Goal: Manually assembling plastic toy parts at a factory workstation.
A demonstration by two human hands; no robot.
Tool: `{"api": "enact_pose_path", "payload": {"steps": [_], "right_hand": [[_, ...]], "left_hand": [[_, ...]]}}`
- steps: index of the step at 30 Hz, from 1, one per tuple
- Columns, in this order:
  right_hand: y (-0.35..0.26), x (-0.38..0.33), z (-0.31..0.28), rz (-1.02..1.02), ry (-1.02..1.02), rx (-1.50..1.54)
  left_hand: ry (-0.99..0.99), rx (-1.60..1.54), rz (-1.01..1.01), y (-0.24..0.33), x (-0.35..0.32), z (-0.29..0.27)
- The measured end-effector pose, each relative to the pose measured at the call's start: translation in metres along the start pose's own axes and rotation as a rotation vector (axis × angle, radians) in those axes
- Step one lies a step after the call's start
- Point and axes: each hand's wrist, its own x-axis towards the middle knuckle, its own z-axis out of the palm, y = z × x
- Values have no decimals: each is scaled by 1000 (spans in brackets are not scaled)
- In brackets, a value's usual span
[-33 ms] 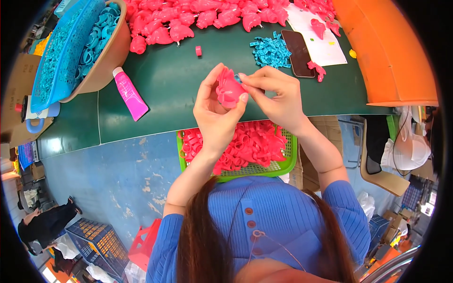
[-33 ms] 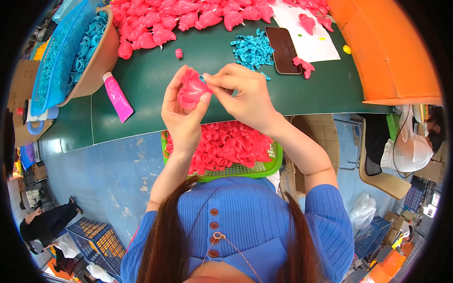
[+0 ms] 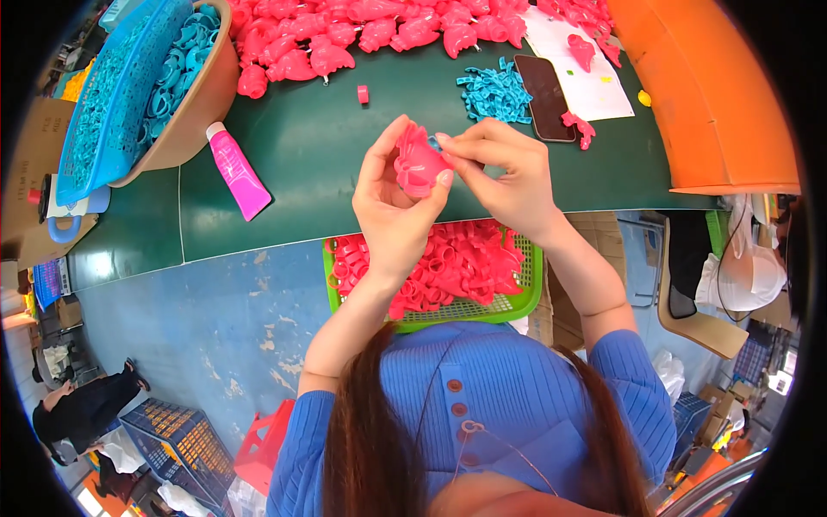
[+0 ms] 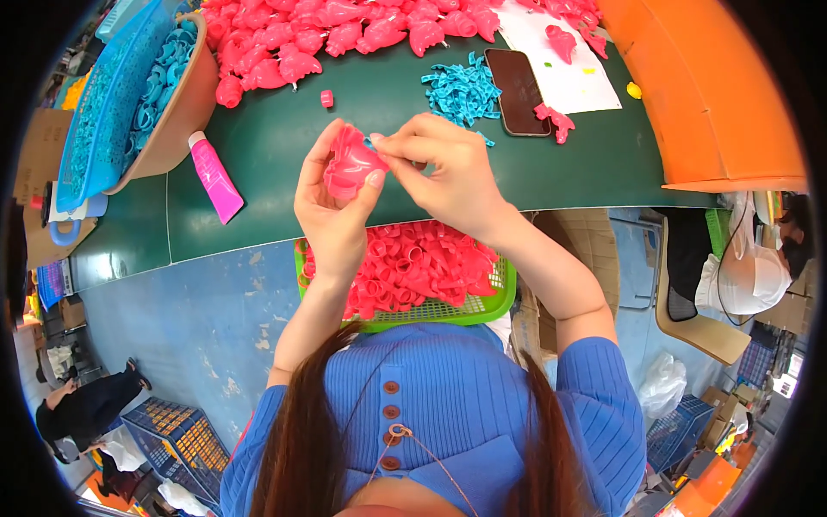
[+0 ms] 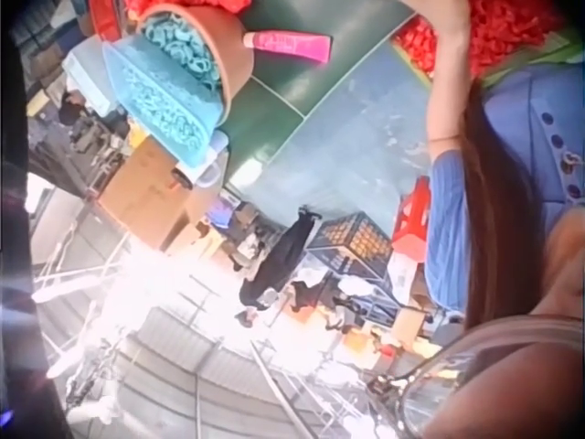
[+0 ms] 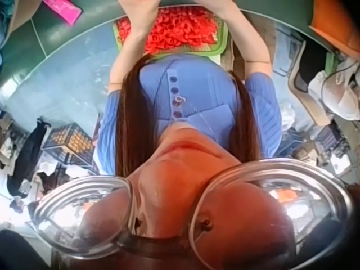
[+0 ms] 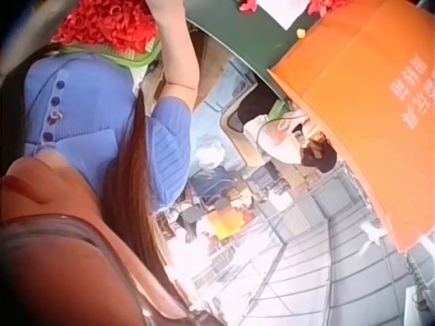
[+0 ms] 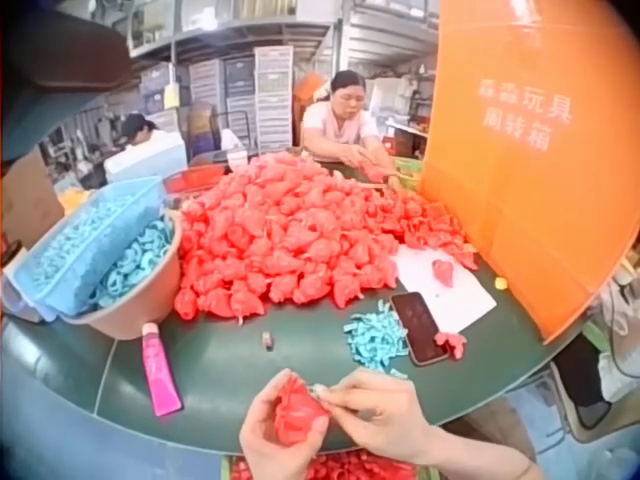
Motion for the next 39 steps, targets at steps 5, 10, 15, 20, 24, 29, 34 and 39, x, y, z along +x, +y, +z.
{"api": "enact_pose_path", "payload": {"steps": [5,10,15,20,24,29,34,39], "right_hand": [[-1,0,-1,23,21,30],[0,-2,7,-122,71,-124],[3,0,8,-154,0,-124],[6,0,10,-98,-101,-55],[12,-1,14,-94,-117,-47],[24,-6,17,116,-93,67],[34,-10,9,325,105,278],[27,-8,13,449,174,500]], "left_hand": [[-5,-54,-39,1,-1,-3],[-8,-93,-29,-9,1,-6],[11,-119,-52,-17,-1,-12],[14,-106,-60,-21,-1,-17],[18,-110,-62,-26,-1,-20],[12,-90,-124,-32,2,-34],[10,55,-283,-40,15,-70],[-11,18,-108,-34,40,-64]]}}
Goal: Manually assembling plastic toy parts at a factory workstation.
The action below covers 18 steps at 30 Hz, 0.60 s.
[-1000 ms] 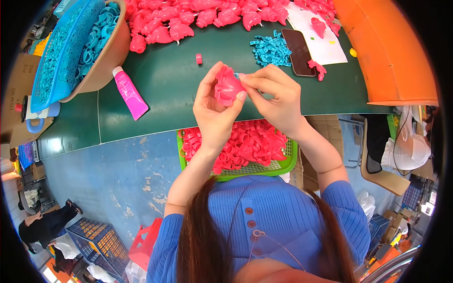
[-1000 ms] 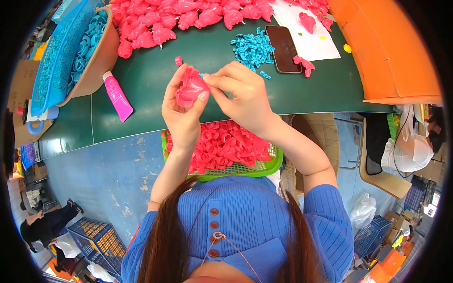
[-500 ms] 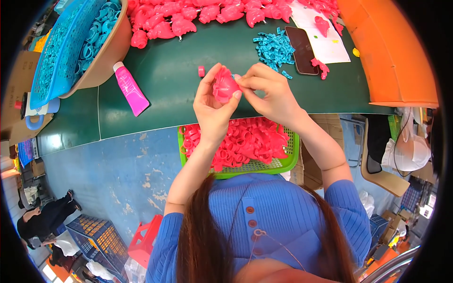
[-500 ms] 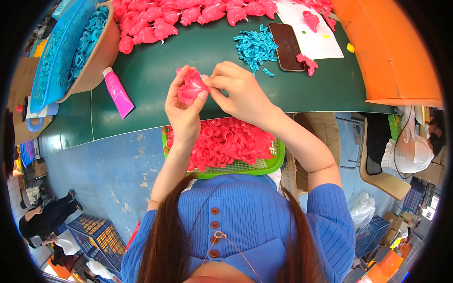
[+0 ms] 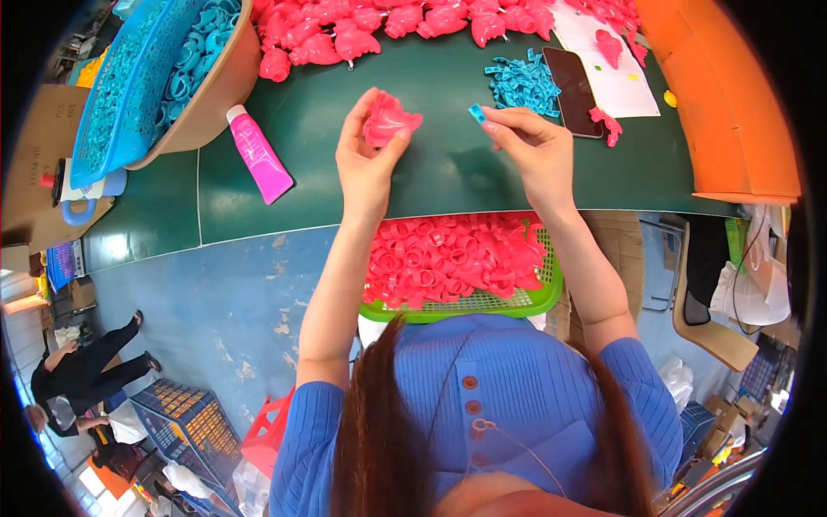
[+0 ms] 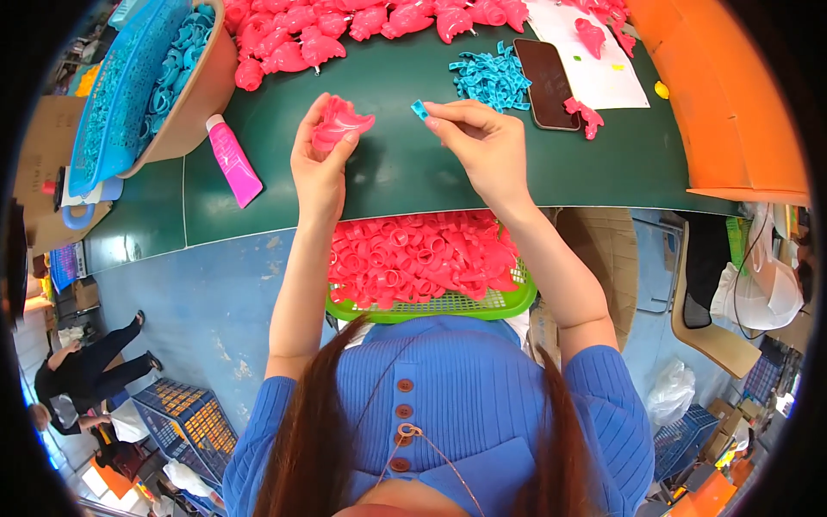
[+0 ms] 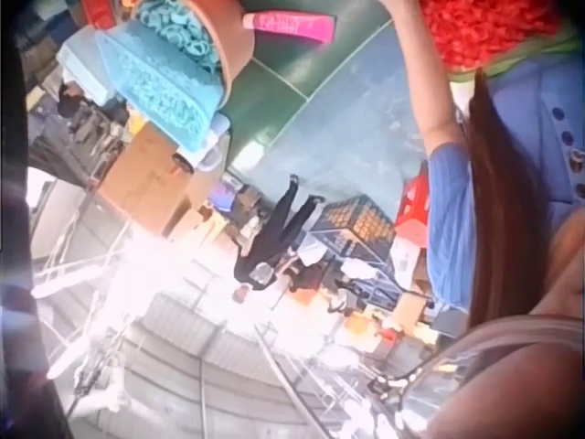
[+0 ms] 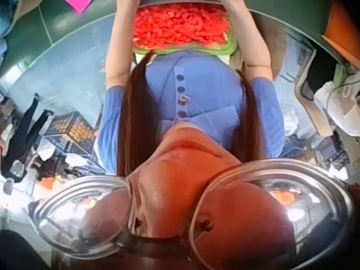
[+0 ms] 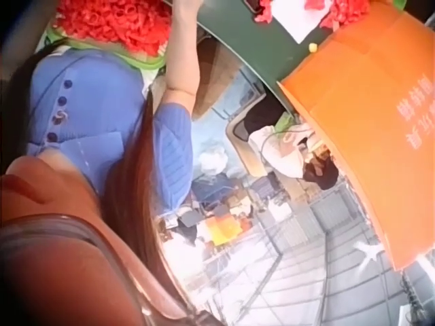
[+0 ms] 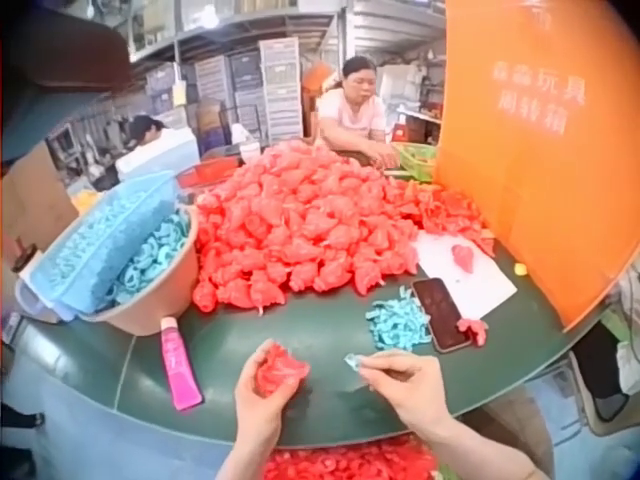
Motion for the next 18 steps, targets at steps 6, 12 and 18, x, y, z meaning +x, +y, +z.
{"api": "enact_pose_path", "payload": {"steps": [6,12,18], "right_hand": [[-20,-8,11,-352,35,-180],[-27,-9,16,-658,24,-483],[-22,-10,17,-725,8,-520]], "left_hand": [[-166,-236,92,18,-24,32],[-142,-137,150,14,-34,34],[-103,-107,144,13,-37,36]]}}
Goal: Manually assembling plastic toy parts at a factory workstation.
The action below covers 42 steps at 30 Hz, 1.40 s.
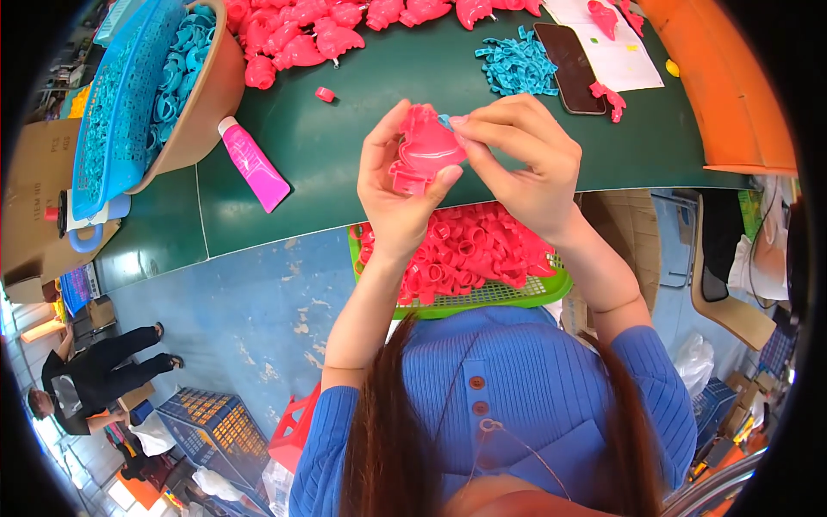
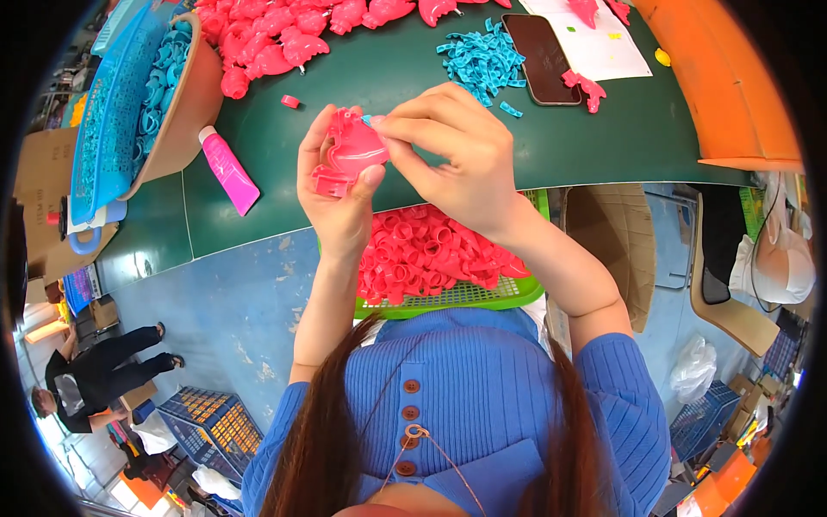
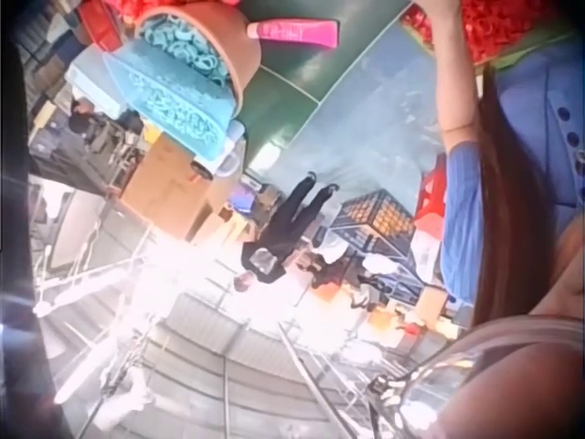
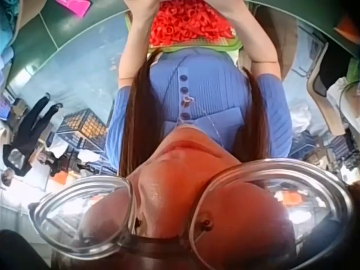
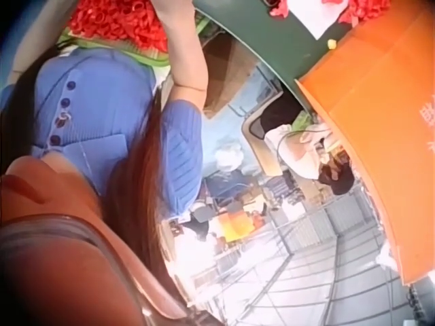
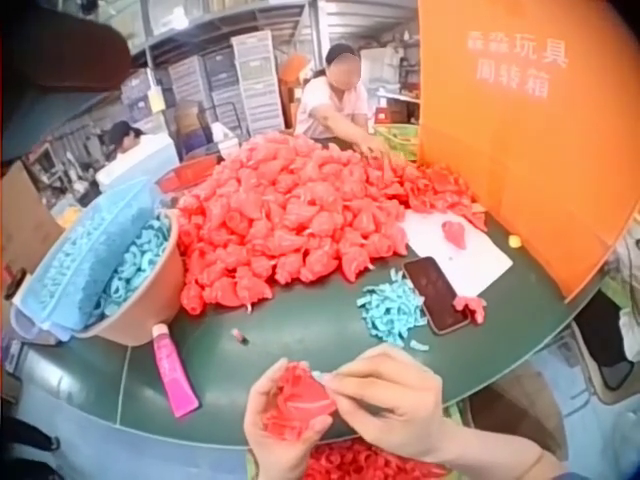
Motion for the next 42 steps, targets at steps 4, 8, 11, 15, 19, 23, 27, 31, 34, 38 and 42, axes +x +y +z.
{"api": "enact_pose_path", "payload": {"steps": [4,8,11,15,19,23,27,31,34,38,42], "right_hand": [[2,1,0,-18,-26,-30],[5,3,0,-21,-99,-19],[8,6,-2,-24,-163,-8],[7,11,-5,-25,-232,60],[11,8,-6,-76,-229,55],[31,-3,-10,162,-232,236],[64,25,-26,426,-339,544],[209,77,-86,465,-130,-529],[308,98,-108,-98,-372,-1223],[370,128,-98,6,-614,-1385],[430,136,-149,76,-763,-1428]], "left_hand": [[11,42,-5,-1,-1,1],[53,55,-26,0,-2,4],[63,45,-29,0,-2,6],[69,37,-43,0,0,5],[53,8,-43,0,5,8],[26,1,-74,-11,16,11],[117,-143,-244,-13,24,7],[152,-129,-288,-9,28,5],[173,-111,-353,-17,33,8],[166,-114,-337,-4,36,3],[107,-166,-332,5,44,2]]}}
